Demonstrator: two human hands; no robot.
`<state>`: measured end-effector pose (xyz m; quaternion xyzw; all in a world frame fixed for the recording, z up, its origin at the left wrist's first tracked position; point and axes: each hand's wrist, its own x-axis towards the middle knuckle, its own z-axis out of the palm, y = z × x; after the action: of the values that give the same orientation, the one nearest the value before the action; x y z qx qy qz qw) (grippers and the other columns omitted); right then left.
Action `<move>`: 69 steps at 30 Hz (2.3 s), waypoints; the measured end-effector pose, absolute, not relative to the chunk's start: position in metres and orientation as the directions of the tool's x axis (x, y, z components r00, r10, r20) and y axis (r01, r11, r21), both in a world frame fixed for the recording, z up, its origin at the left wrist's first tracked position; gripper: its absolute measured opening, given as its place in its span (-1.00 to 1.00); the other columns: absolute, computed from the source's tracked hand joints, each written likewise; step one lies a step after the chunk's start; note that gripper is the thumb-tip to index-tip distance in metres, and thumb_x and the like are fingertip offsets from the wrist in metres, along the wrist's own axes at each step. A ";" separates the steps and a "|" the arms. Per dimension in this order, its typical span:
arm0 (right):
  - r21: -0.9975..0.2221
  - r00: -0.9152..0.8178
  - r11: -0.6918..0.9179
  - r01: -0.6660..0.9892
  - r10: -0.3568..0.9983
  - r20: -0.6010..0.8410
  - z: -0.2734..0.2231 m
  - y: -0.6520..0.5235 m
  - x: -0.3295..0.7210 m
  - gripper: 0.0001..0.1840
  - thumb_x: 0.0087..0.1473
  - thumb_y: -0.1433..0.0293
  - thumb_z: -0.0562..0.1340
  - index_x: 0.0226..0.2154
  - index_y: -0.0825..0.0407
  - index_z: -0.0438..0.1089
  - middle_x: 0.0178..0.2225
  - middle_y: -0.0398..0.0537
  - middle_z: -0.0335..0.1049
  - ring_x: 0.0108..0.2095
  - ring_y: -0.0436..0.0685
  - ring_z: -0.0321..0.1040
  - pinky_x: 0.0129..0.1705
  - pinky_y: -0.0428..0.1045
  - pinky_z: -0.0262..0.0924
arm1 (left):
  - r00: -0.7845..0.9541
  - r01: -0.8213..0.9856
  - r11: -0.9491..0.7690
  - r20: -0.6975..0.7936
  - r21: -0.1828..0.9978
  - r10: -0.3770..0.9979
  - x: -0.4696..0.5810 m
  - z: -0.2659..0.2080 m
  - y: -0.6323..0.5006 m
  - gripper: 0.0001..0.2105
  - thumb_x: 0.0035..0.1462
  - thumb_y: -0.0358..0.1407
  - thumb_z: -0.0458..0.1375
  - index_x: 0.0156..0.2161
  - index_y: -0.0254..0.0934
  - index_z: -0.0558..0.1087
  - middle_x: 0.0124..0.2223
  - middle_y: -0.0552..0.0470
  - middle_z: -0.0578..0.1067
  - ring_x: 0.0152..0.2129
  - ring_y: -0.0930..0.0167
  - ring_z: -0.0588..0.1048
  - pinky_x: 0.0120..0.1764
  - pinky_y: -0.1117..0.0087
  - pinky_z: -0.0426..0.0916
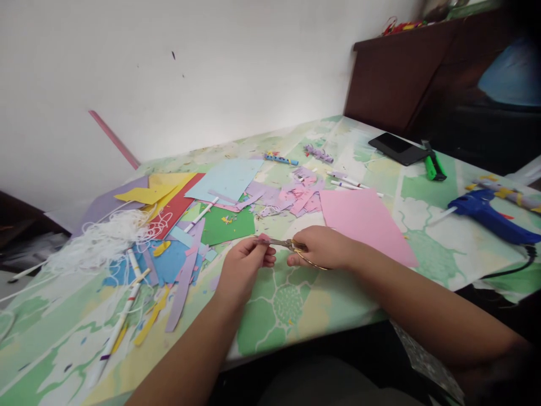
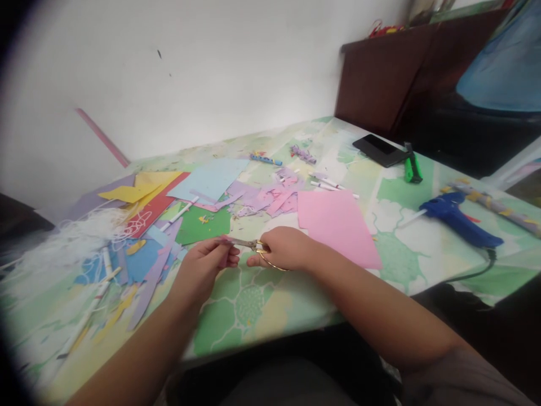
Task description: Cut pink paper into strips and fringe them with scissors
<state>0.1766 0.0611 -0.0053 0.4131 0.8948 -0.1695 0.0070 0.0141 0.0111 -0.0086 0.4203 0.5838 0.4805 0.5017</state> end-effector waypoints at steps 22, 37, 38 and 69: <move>-0.310 -0.695 0.634 0.709 0.704 -0.149 -0.008 0.063 0.175 -0.44 -0.14 -0.03 -0.10 -0.53 0.10 0.30 -0.57 -0.05 0.28 -0.60 -0.03 0.09 -0.61 -0.13 -0.22 | -0.106 0.145 0.077 -0.062 0.986 0.992 0.013 -0.013 0.009 -0.83 -0.13 -0.24 0.02 -0.51 -0.32 0.33 -0.61 0.10 0.35 -0.68 0.52 0.33 -0.54 0.47 0.26; -0.309 -0.668 0.612 0.727 0.735 -0.115 -0.011 0.065 0.173 -0.42 -0.23 -0.09 -0.06 -0.57 0.08 0.29 -0.62 -0.08 0.24 -0.62 -0.03 0.08 -0.63 -0.14 -0.21 | -0.079 0.041 0.159 -0.156 0.986 0.985 0.013 -0.013 0.010 -0.82 -0.12 -0.22 0.03 -0.51 -0.33 0.33 -0.58 0.09 0.39 -0.69 0.53 0.34 -0.58 0.48 0.26; -0.308 -0.668 0.612 0.728 0.735 -0.117 -0.010 0.064 0.174 -0.42 -0.22 -0.09 -0.08 -0.56 0.08 0.29 -0.61 -0.08 0.24 -0.62 -0.04 0.07 -0.63 -0.14 -0.22 | -0.083 0.039 0.162 -0.159 0.986 0.984 0.013 -0.013 0.010 -0.82 -0.12 -0.23 0.03 -0.51 -0.33 0.33 -0.59 0.09 0.38 -0.70 0.53 0.34 -0.59 0.48 0.26; -0.346 -0.674 0.610 0.713 0.733 -0.097 -0.010 0.063 0.175 -0.41 -0.20 -0.08 -0.10 -0.57 0.08 0.29 -0.64 -0.09 0.23 -0.65 -0.05 0.04 -0.64 -0.15 -0.21 | -0.115 0.069 0.141 -0.133 0.988 0.985 0.014 -0.014 0.009 -0.79 -0.11 -0.19 0.02 -0.48 -0.34 0.32 -0.60 0.08 0.37 -0.70 0.52 0.36 -0.61 0.48 0.28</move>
<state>0.1752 0.0634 -0.0097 0.4031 0.8967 -0.1809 -0.0271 0.0136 0.0086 -0.0137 0.4552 0.5789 0.4714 0.4853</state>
